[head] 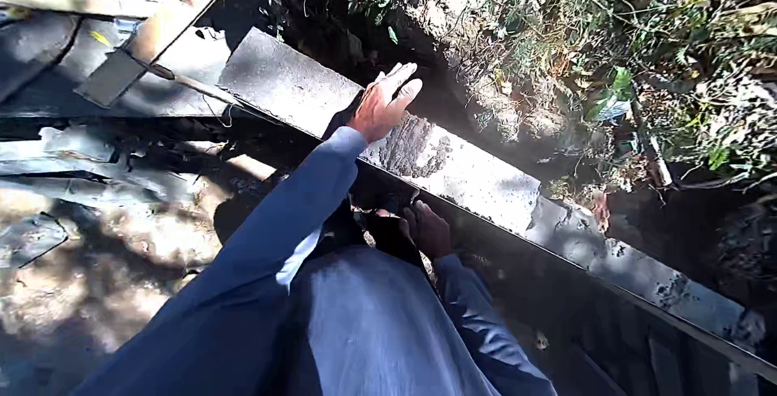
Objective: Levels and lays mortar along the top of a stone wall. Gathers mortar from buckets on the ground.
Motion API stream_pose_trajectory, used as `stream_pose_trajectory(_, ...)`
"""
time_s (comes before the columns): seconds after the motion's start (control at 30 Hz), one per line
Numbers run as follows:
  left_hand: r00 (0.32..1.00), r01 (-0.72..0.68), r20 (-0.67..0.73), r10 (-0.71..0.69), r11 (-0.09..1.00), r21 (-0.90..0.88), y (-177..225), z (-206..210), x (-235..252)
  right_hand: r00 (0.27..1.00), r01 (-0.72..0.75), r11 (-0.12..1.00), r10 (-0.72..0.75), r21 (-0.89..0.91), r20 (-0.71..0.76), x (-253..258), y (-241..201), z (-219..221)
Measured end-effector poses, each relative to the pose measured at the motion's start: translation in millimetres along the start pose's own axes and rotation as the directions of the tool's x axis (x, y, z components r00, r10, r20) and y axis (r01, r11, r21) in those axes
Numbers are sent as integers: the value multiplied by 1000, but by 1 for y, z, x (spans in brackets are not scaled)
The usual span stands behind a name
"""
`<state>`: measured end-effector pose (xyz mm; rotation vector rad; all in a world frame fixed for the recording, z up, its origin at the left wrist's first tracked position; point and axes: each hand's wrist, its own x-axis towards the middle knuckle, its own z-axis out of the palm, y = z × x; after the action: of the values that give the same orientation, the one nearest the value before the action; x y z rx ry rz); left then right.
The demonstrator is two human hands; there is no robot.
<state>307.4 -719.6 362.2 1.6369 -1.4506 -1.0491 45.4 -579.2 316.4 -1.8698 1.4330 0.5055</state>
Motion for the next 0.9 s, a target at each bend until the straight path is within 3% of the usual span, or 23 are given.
stream_pose_trajectory(0.1,961,18,-274,-26,999,-33,-11,-12,-75,996,-26,999,24,-22,-85,-6,16,9)
stream_pose_trajectory(0.23,841,218,-492,-227,973,-76,-41,-6,-203,988,-82,993,71,-79,-140,-27,61,23)
stream_pose_trajectory(0.33,673,479,-585,-452,870,-120,-53,16,-278,999,28,988,-30,-151,-13,-21,74,17)
stream_pose_trajectory(0.43,492,628,-595,-635,733,-262,-56,47,-316,982,148,974,-125,-172,140,8,46,26)
stream_pose_trajectory(0.57,515,600,-600,-613,757,-259,-56,83,-340,994,55,996,-47,-74,103,37,13,26)
stream_pose_trajectory(0.63,517,570,-625,-585,780,-259,-52,92,-344,997,-21,996,27,-85,73,35,36,27)
stream_pose_trajectory(0.7,472,556,-610,-637,752,-355,-48,94,-336,985,-90,989,107,-120,137,21,63,19)
stream_pose_trajectory(0.8,317,451,-409,-856,515,-729,-33,100,-296,970,77,983,-36,-165,239,-20,84,-22)
stream_pose_trajectory(0.87,251,322,-261,-932,335,-886,-14,102,-249,971,206,978,-207,23,116,-37,88,-53)
stream_pose_trajectory(0.9,249,273,-218,-944,284,-919,-6,106,-227,978,206,961,-210,185,-1,-42,87,-65)
